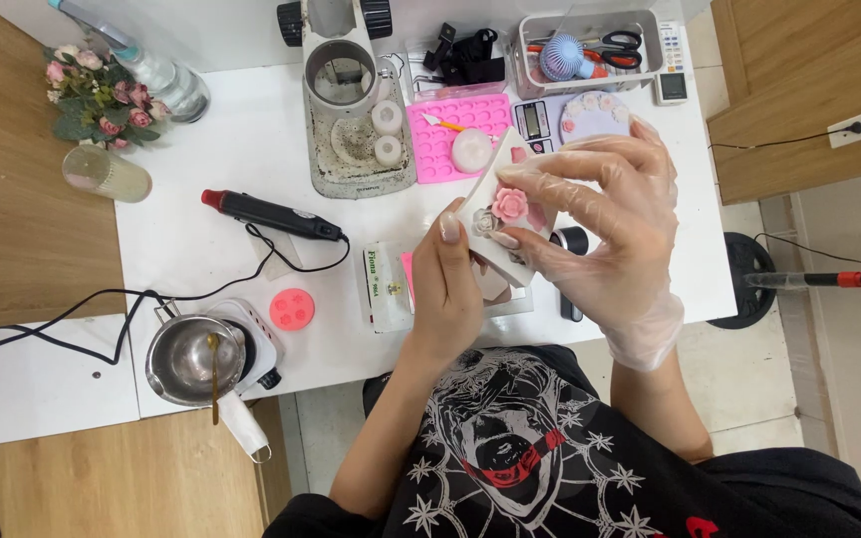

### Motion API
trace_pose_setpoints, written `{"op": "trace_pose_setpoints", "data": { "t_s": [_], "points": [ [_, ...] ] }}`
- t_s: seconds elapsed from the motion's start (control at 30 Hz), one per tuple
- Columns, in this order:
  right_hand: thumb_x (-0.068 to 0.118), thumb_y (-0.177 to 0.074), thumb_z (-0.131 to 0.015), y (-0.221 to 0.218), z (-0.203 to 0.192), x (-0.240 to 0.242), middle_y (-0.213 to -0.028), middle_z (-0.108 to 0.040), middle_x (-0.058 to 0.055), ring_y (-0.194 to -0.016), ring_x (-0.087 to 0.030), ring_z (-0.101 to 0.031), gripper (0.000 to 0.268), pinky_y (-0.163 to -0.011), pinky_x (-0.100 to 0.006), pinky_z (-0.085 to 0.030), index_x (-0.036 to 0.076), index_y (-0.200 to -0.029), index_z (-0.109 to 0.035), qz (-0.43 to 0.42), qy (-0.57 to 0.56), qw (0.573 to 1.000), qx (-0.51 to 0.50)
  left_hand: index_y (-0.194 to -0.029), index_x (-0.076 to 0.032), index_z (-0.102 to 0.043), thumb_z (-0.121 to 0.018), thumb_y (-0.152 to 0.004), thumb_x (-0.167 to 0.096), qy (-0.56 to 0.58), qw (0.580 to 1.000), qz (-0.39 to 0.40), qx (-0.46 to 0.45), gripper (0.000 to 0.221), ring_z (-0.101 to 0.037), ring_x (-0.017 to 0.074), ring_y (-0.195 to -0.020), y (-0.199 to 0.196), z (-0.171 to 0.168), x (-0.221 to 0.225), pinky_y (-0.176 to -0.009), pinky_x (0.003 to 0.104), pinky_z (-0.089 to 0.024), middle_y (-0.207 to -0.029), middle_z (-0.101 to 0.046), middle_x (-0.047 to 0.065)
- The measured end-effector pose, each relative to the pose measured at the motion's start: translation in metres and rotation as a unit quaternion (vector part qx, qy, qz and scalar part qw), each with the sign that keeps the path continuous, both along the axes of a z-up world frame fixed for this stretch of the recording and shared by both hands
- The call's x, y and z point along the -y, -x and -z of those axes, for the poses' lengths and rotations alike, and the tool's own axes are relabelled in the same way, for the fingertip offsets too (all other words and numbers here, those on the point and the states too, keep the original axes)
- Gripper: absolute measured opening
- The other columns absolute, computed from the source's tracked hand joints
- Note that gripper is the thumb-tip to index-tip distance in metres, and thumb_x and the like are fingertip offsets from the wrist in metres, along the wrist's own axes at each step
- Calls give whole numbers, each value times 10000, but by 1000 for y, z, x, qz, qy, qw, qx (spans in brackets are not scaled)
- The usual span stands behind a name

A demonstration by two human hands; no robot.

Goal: Removing small wax decorative pieces from silicone molds.

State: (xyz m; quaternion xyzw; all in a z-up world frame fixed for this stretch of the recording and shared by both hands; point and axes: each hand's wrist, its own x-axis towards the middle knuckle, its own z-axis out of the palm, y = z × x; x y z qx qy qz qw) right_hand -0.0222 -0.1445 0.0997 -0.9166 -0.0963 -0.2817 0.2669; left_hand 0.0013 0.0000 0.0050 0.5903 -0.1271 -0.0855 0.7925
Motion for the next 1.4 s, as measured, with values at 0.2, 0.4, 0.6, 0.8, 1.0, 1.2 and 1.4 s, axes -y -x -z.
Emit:
{"op": "trace_pose_setpoints", "data": {
  "t_s": [0.2, 0.4, 0.6, 0.8, 1.0, 1.2, 1.4],
  "points": [
    [298, -773, -953, 3, 2, 2, -1129, -683, 25, -1191, -225, -582, 475, -1249, -516, -356, 201, -1208, -789, 8, 21, 1000, -7, -1347, 72, -547, -277, -1147, -430, 20, 999, 26, -12, 605, -665, 87, -773, 1, -2, -3, -654, 229, -545, -926, -701, 74],
    [279, -757, -963, 4, 3, 0, -1097, -653, 17, -1177, -235, -549, 497, -1183, -447, -411, 190, -1212, -783, 7, -25, 1000, -14, -1368, 66, -515, -262, -1151, -448, 55, 997, 55, -18, 612, -698, 109, -831, 1, -4, -5, -700, 243, -587, -1008, -703, 85],
    [213, -763, -976, 10, 3, -7, -1091, -657, 14, -1135, -200, -552, 461, -1084, -382, -449, 175, -1181, -786, 24, -49, 998, -6, -1338, 47, -517, -249, -1143, -437, 58, 996, 62, -9, 586, -692, 105, -802, 2, -3, -5, -656, 233, -583, -1001, -692, 87],
    [98, -761, -941, 12, 5, -15, -1084, -653, 19, -1119, -186, -553, 407, -1046, -353, -491, 149, -1132, -784, 54, -94, 994, -25, -1215, 35, -573, -240, -1183, -412, -27, 991, -20, 127, 559, -611, 110, -870, 2, 1, -3, -742, 246, -509, -1043, -578, 55],
    [45, -746, -901, 11, 14, -8, -1030, -644, -2, -1106, -178, -559, 354, -964, -324, -518, 113, -1062, -757, 49, -179, 977, -104, -1129, 20, -600, -249, -1203, -397, -83, 981, -48, 166, 550, -568, 135, -880, 5, 11, 1, -787, 273, -471, -1007, -553, 56],
    [36, -776, -890, 14, 29, 7, -1021, -696, -14, -1051, -168, -604, 296, -943, -315, -518, 71, -1012, -715, 54, -223, 967, -107, -1180, 39, -593, -266, -1168, -408, -70, 994, -5, 82, 554, -563, 108, -861, 8, 10, 12, -749, 254, -469, -991, -584, 55],
    [30, -791, -863, 12, 51, 53, -1044, -707, -40, -1050, -132, -664, 282, -995, -314, -550, 39, -1009, -685, 42, -421, 894, -145, -1270, 62, -578, -264, -1138, -428, -90, 996, -8, 1, 597, -626, 140, -975, 8, 26, 15, -854, 270, -514, -1080, -672, 93]
  ]
}}
